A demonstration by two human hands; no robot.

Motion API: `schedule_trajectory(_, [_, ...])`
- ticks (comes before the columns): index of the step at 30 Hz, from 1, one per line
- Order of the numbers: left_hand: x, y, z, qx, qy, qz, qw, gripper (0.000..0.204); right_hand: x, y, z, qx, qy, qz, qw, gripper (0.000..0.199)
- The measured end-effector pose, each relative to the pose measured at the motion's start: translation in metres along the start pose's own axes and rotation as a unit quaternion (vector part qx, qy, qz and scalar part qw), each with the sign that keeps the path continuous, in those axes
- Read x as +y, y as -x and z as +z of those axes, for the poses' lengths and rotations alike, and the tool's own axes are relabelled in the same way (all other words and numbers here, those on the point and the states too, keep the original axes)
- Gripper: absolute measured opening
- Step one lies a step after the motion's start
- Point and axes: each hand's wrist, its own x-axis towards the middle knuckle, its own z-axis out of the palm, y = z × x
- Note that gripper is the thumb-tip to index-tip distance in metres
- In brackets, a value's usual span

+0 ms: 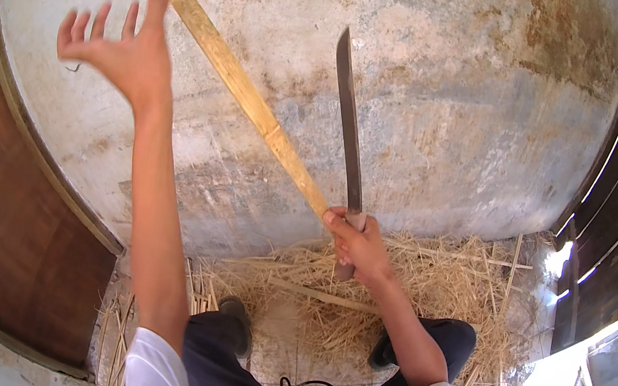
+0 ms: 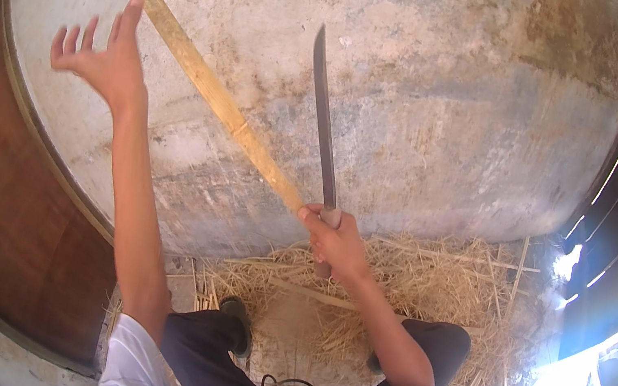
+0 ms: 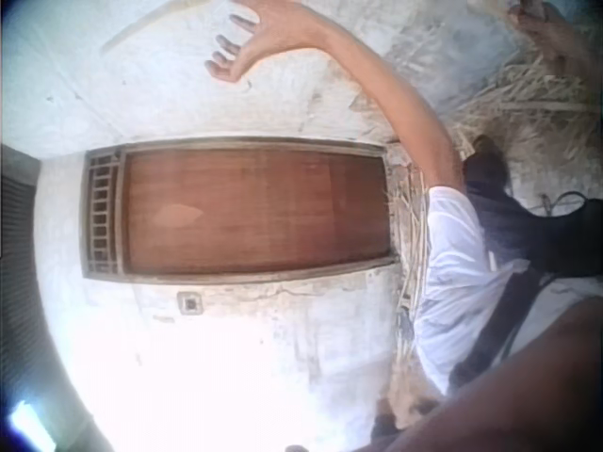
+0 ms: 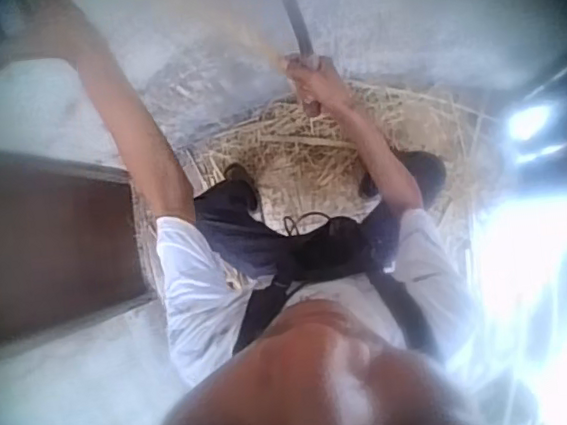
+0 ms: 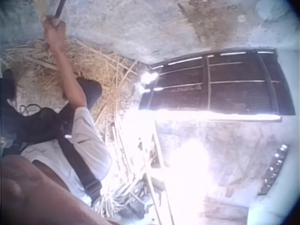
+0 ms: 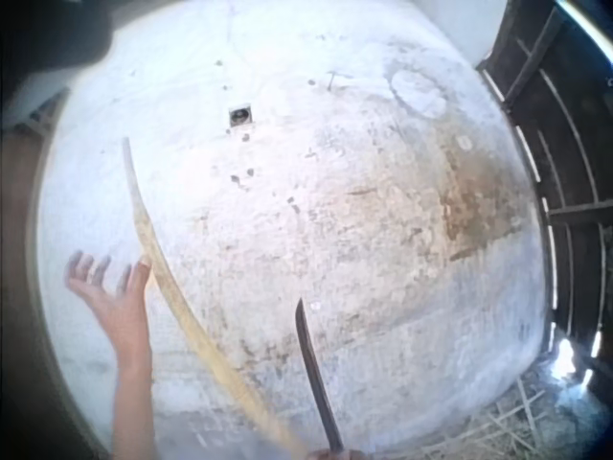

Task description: The person holds a wood strip and uses a large knife to shave down its edges and surfaces.

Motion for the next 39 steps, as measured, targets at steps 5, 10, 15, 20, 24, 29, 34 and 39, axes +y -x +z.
schedule_trajectory(5, [-0.012, 0.048, 0.007, -0.258, 0.218, -0.383, 0.860, 0.107, 0.014, -0.002, -0.006, 0.032, 0.012, -0.008, 0.999, 0.039])
schedule_trajectory(10, [0.004, 0.069, 0.023, -0.146, 0.339, -0.382, 0.847, 0.062, 0.009, -0.002, 0.001, 0.015, -0.042, 0.011, 0.999, 0.036])
schedule_trajectory(15, [0.008, 0.042, 0.029, -0.145, 0.341, -0.323, 0.871, 0.053, 0.010, 0.011, -0.012, 0.087, -0.048, -0.074, 0.992, 0.031])
schedule_trajectory(20, [-0.004, 0.001, 0.042, -0.179, 0.389, -0.246, 0.870, 0.052, 0.019, 0.031, -0.035, 0.093, -0.024, -0.100, 0.990, 0.015])
schedule_trajectory(24, [-0.002, -0.037, 0.063, -0.225, 0.381, -0.124, 0.888, 0.057, 0.030, 0.036, -0.036, 0.111, 0.008, -0.095, 0.989, 0.012])
schedule_trajectory(29, [0.008, -0.059, 0.097, -0.177, 0.343, -0.017, 0.923, 0.059, 0.044, 0.033, -0.036, 0.122, 0.049, -0.098, 0.986, 0.013])
schedule_trajectory(34, [0.000, -0.034, 0.082, -0.184, 0.281, -0.006, 0.942, 0.072, 0.049, 0.015, -0.032, 0.127, 0.106, -0.133, 0.977, 0.018])
schedule_trajectory(39, [-0.013, -0.009, 0.065, -0.136, 0.322, -0.048, 0.936, 0.067, 0.051, -0.028, -0.028, 0.138, 0.138, -0.187, 0.963, 0.025])
